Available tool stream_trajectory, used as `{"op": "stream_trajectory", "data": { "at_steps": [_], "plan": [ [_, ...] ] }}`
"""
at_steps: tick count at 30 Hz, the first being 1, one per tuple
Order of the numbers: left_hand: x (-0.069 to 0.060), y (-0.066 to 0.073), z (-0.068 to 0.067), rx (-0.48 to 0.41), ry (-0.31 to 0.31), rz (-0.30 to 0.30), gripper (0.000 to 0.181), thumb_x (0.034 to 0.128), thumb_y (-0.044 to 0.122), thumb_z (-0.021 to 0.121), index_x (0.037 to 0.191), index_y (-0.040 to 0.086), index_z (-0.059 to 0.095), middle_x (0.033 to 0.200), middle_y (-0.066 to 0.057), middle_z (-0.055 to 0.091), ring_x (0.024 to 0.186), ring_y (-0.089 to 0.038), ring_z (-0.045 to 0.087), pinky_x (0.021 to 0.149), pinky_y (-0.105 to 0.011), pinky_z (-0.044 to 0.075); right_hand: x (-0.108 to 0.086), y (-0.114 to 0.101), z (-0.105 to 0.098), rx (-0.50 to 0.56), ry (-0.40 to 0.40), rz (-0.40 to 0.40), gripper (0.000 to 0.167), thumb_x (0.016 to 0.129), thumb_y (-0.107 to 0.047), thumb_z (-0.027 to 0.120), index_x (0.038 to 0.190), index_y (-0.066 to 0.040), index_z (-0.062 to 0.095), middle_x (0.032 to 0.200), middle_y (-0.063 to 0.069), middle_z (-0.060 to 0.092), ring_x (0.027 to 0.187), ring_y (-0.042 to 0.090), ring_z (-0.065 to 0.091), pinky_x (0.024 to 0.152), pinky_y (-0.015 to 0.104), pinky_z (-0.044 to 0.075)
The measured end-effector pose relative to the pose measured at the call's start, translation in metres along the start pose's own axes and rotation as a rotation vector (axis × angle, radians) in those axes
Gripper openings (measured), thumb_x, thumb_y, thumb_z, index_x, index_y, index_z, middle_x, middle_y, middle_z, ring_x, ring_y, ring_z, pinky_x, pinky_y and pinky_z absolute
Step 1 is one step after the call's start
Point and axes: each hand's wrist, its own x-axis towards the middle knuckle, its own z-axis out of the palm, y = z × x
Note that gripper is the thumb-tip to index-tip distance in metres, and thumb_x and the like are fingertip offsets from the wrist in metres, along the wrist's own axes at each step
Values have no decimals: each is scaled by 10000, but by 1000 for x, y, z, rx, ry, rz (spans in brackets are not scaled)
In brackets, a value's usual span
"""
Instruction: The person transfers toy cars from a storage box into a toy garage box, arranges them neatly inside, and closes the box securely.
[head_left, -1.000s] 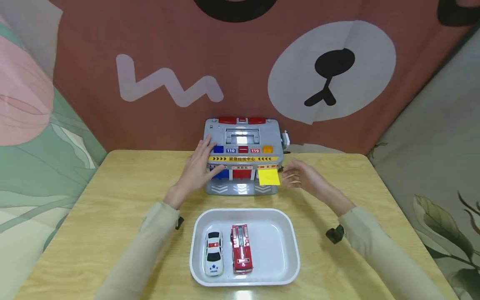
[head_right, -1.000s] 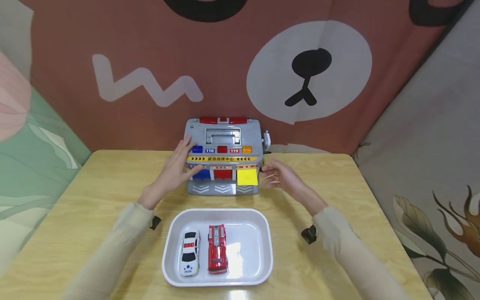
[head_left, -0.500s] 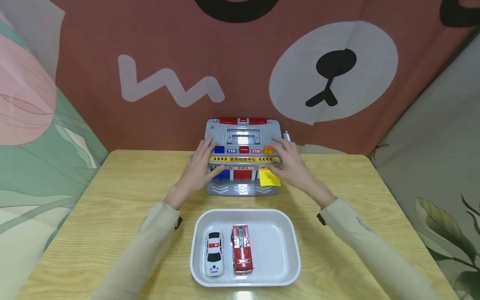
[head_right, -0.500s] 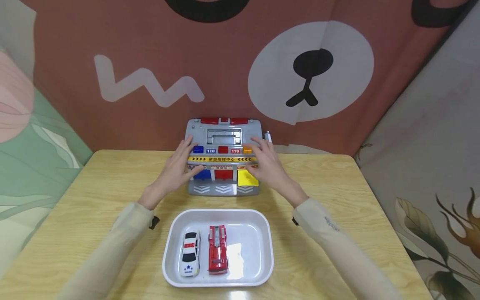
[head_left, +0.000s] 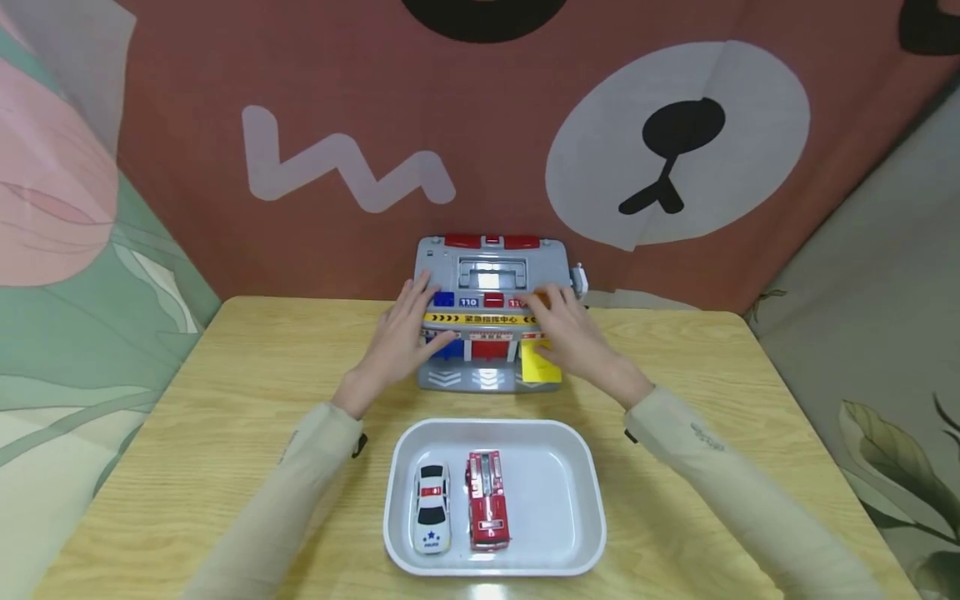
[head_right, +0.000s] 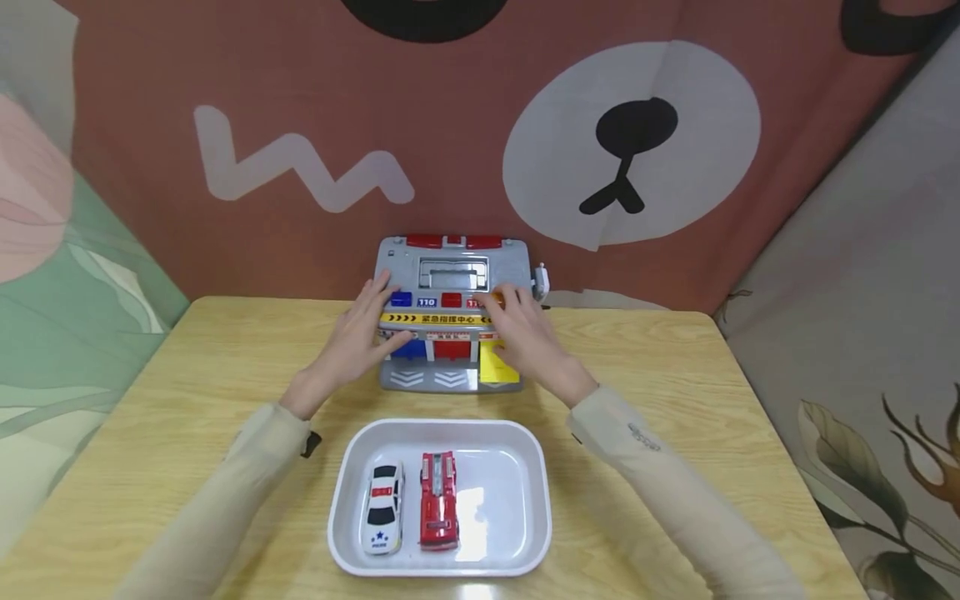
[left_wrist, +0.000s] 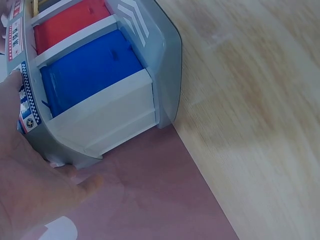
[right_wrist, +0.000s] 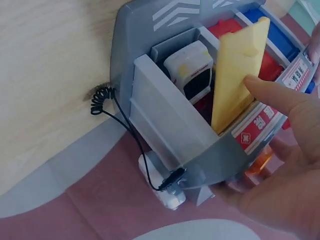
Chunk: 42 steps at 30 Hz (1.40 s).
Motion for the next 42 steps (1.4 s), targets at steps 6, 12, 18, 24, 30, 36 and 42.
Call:
{"op": "stream_trajectory", "data": {
  "at_steps": [6,12,18,24,30,36,42],
  "plan": [
    [-1,0,1,-11,11,9,840,902,613,531,1536,143,244,1620,25,10,1468,-232,-13,1064,-647,231,3,-3,19,-180,86,16,841,708,-162,871,1409,-66,417,1278,208,411,1077,359,392,961,507,400],
    [-2,-1,1,-12,19,15,843,900,609,540,1536,142,245,1621,23,13,1469,-236,-13,1062,-655,226,5,0,32,-216,201,8,808,685,-165,891,1359,-64,457,1227,204,442,996,348,416,896,486,415],
    [-5,1,0,-6,21,9,841,900,597,552,1534,135,250,1621,18,14,1468,-239,-9,1060,-655,230,5,2,39,-233,209,22,820,684,-204,896,1356,-82,444,1236,201,443,987,342,413,874,465,412],
    [-3,2,1,-3,26,20,838,901,602,544,1533,135,253,1621,10,29,1469,-237,-4,1062,-651,230,3,3,44,-202,261,47,800,686,-181,893,1345,-105,447,1265,202,453,1011,350,411,862,453,394],
    [-3,4,0,1,23,8,835,904,585,555,1535,134,247,1621,13,17,1469,-233,-12,1071,-645,219,4,2,45,-217,282,53,745,729,-161,861,1344,-124,442,1275,199,446,1017,354,416,881,455,399],
    [-3,4,0,11,18,7,839,902,592,553,1539,143,240,1621,22,7,1469,-229,-10,1063,-653,227,4,2,46,-233,289,67,729,737,-156,854,1343,-129,450,1282,193,444,1028,353,419,882,454,403],
    [-2,4,2,4,13,7,839,900,601,545,1538,148,243,1621,24,5,1469,-226,-12,1068,-644,227,2,2,46,-241,295,66,734,722,-168,864,1328,-126,452,1273,198,447,1009,358,423,851,458,405]
  ]
}}
